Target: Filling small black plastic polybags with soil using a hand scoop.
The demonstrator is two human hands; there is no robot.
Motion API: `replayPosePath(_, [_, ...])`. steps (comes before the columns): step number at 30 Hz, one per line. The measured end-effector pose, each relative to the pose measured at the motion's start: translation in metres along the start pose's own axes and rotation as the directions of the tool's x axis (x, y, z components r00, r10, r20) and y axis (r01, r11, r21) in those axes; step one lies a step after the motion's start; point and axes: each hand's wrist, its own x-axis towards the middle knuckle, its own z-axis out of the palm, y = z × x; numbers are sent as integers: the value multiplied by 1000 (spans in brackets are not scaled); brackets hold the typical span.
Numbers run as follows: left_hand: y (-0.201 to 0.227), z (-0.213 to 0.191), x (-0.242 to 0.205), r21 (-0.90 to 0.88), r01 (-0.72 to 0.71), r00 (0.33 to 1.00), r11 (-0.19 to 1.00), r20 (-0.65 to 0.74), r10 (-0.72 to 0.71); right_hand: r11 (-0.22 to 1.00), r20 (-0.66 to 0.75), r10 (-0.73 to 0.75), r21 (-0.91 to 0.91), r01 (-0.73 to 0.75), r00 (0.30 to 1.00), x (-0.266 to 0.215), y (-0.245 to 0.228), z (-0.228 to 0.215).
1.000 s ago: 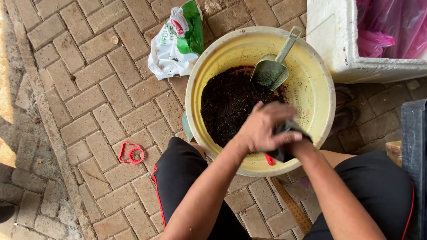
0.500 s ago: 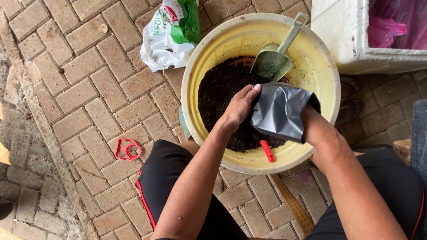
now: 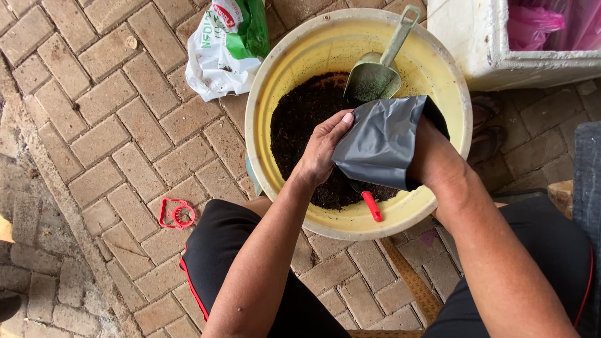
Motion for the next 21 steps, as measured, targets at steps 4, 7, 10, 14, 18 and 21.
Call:
replayPosePath(4, [2,-5,1,-65,-59,998,996,16,60,962,112,116,-262,-83,987,7,-68,-21])
replayPosePath(7, [8,-2,-1,-110,-40,999,993,20,43,707,154,568,412,-575,809,-1,-156,-54])
replayPosePath(10, [8,-3,3,-180,-25,1000,983,7,26,894,-128,-432,-190,406,893,2,-82,-30])
replayPosePath(14, [46,5,-6,-242,-3,996,970,-85,-18,886,-418,-434,-35,463,798,-25,-83,-59])
replayPosePath(18, [63,-13,-4,-347,-103,980,932,-194,36,942,-364,273,289,-171,891,-31,-19,-21])
replayPosePath(21, [61,-17,8,-399,-181,971,899,-219,98,711,151,702,-86,-698,696,-34,64,98])
